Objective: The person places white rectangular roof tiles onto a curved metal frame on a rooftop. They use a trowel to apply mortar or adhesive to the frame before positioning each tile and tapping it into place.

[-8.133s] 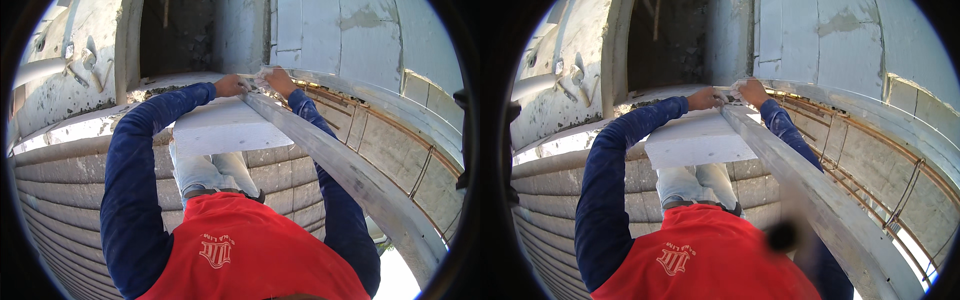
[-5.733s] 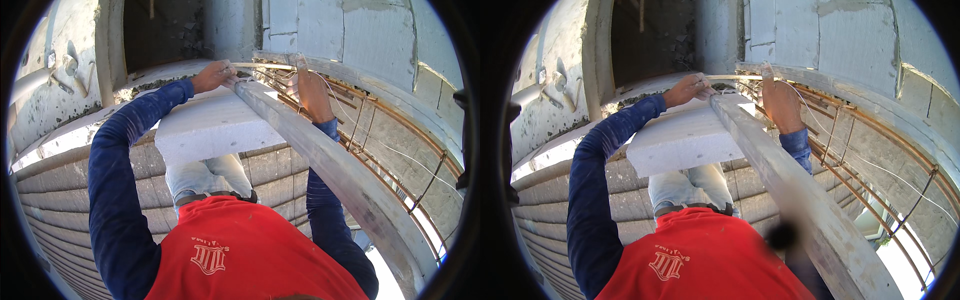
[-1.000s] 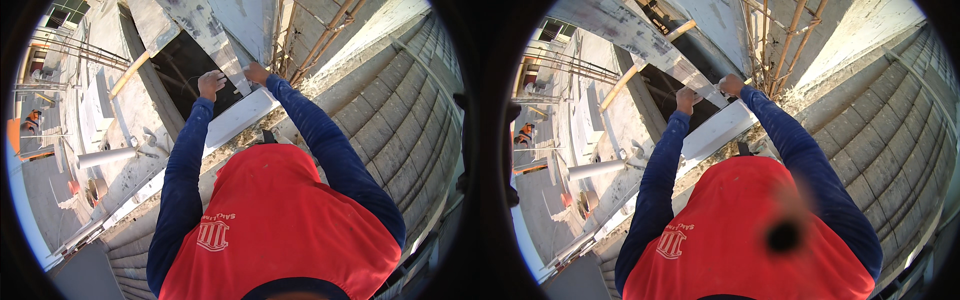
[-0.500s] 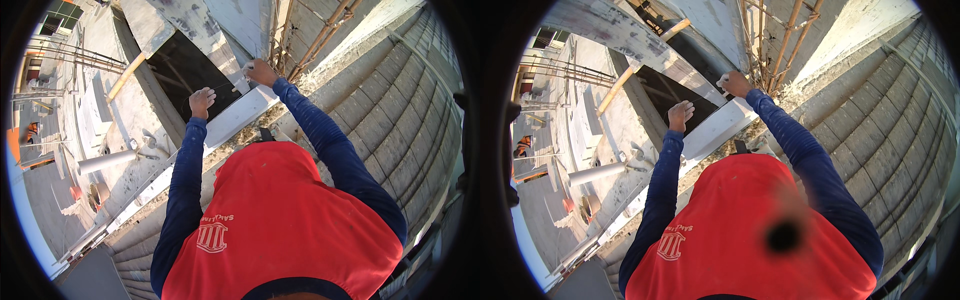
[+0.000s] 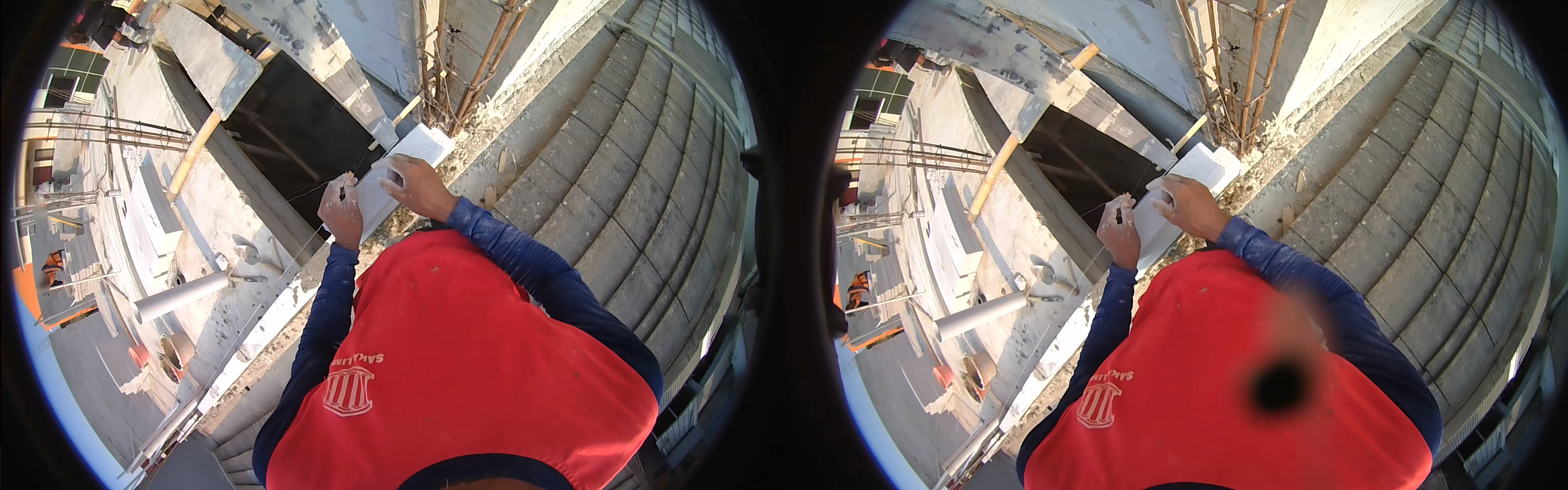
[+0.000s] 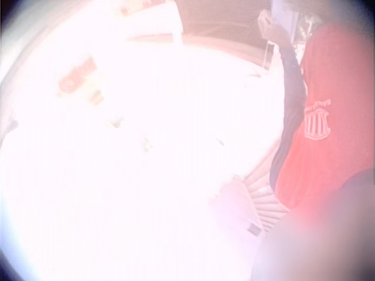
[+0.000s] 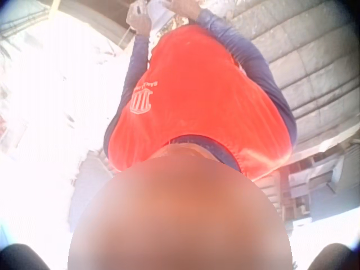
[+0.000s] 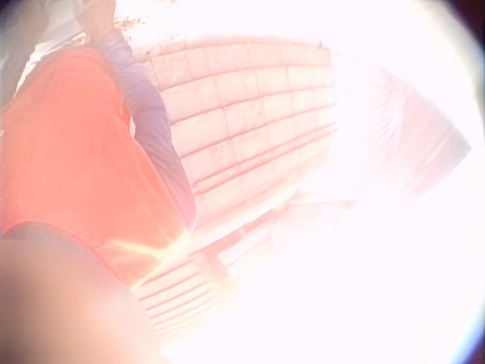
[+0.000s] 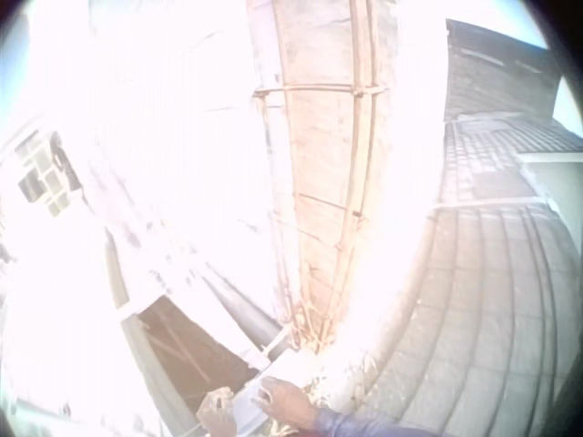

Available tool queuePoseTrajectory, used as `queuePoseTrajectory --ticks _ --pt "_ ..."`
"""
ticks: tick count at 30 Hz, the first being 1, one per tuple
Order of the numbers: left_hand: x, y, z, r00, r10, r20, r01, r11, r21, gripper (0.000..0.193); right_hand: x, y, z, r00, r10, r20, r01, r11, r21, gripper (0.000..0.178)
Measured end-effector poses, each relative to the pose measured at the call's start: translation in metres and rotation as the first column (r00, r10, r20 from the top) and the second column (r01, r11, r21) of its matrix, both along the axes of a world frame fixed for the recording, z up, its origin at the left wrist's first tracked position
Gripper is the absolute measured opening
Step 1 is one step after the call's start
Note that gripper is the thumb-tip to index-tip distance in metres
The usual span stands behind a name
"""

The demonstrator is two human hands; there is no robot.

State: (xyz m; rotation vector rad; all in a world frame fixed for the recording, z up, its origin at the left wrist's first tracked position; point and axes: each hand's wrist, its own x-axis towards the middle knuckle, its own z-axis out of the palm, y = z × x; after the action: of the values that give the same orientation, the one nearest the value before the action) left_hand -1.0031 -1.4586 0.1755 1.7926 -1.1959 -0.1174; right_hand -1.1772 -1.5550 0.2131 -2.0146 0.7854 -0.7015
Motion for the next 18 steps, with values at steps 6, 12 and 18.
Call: queuePoseTrajectory --ticks 6,12,18 --pt "-0.003 0.005 -0.004 0.874 -0.369 0.316 0.393 0.920 -0.013 0.012 0.021 0.039 0.002 0.999 0.005 0.034 -0.002 0.996 -0.089 0.039" --pt "-0.010 -0.007 -0.001 0.791 -0.493 0.363 0.481 0.867 0.129 0.016 0.020 0.020 -0.025 0.959 -0.235 -0.160 0.235 0.972 -0.023 0.030" --pt "-0.039 -0.028 -0.009 0.809 -0.478 0.342 0.471 0.875 0.110 0.019 -0.007 0.026 -0.031 0.945 -0.325 0.012 0.324 0.935 -0.145 0.026"
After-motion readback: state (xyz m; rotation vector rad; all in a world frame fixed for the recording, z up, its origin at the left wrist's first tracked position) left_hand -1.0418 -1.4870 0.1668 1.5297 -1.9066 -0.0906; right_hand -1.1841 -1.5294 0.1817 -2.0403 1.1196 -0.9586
